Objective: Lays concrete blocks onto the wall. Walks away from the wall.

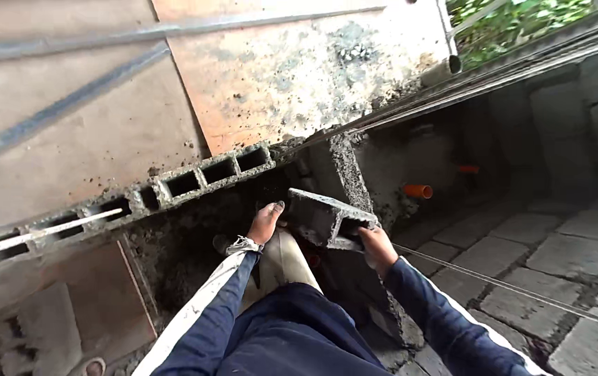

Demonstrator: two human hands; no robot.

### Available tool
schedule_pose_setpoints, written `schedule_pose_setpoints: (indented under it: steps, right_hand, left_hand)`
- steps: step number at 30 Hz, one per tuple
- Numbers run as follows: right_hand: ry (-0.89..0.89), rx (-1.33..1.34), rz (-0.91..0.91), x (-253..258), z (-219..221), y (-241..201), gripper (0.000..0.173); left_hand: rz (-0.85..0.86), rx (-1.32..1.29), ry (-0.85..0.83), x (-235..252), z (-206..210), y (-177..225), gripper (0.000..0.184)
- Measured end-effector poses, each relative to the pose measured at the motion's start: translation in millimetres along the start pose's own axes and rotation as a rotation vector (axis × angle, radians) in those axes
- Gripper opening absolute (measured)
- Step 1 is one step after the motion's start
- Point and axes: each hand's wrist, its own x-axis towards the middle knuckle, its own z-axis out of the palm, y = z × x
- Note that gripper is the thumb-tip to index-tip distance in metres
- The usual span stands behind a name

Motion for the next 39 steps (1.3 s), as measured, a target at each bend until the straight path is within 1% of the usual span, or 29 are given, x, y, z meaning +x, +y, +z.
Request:
schedule_pose_setpoints:
  steps: [2, 4, 6, 8, 10, 14, 18, 21, 24, 27, 29, 33, 36, 39]
  right_hand:
    - [0.022, -0.019, -0.035, 14, -15, -27, 0.027]
    - [0.038, -0.065, -0.057, 25, -28, -51, 0.028]
    - [0.038, -0.100, -0.067, 41, -36, -80, 0.030]
    - [0.024, -0.135, -0.059, 53, -37, -105, 0.032]
    - [0.012, -0.164, -0.066, 64, -32, -129, 0.032]
    - [-0.046, -0.219, -0.083, 88, -15, -166, 0.031]
    - [-0.095, -0.293, -0.093, 114, 10, -195, 0.030]
    - [-0.138, -0.327, -0.100, 137, 23, -208, 0.031]
    - [-0.206, -0.443, -0.162, 157, 35, -222, 0.026]
    - [-0.259, -0.557, -0.193, 164, 53, -238, 0.018]
    - [-0.289, -0.586, -0.169, 172, 64, -243, 0.022]
    - [-0.320, -0.641, -0.151, 184, 85, -244, 0.025]
    - [-0.310, -0.694, -0.148, 195, 95, -237, 0.026]
    - [-0.298, -0.732, -0.152, 208, 105, -230, 0.028]
  left_hand:
    - [0.001, -0.034, -0.069, 9, 11, 11, 0.045]
    - [-0.040, -0.076, -0.125, 11, 31, 25, 0.053]
    - [-0.127, -0.211, -0.131, 12, 58, 49, 0.061]
    - [-0.247, -0.440, -0.051, 16, 85, 69, 0.055]
    - [-0.295, -0.636, 0.006, 31, 103, 82, 0.050]
    - [-0.277, -0.857, 0.119, 64, 121, 102, 0.039]
    - [-0.261, -0.968, 0.210, 87, 124, 119, 0.036]
    - [-0.238, -1.005, 0.257, 100, 123, 125, 0.037]
    - [-0.213, -1.026, 0.309, 108, 121, 128, 0.036]
    - [-0.218, -1.046, 0.358, 116, 118, 131, 0.034]
    - [-0.232, -1.058, 0.388, 122, 115, 130, 0.035]
    - [-0.231, -1.086, 0.437, 136, 108, 124, 0.035]
    - [-0.217, -1.089, 0.492, 142, 108, 115, 0.035]
    - [-0.241, -1.104, 0.566, 154, 107, 109, 0.038]
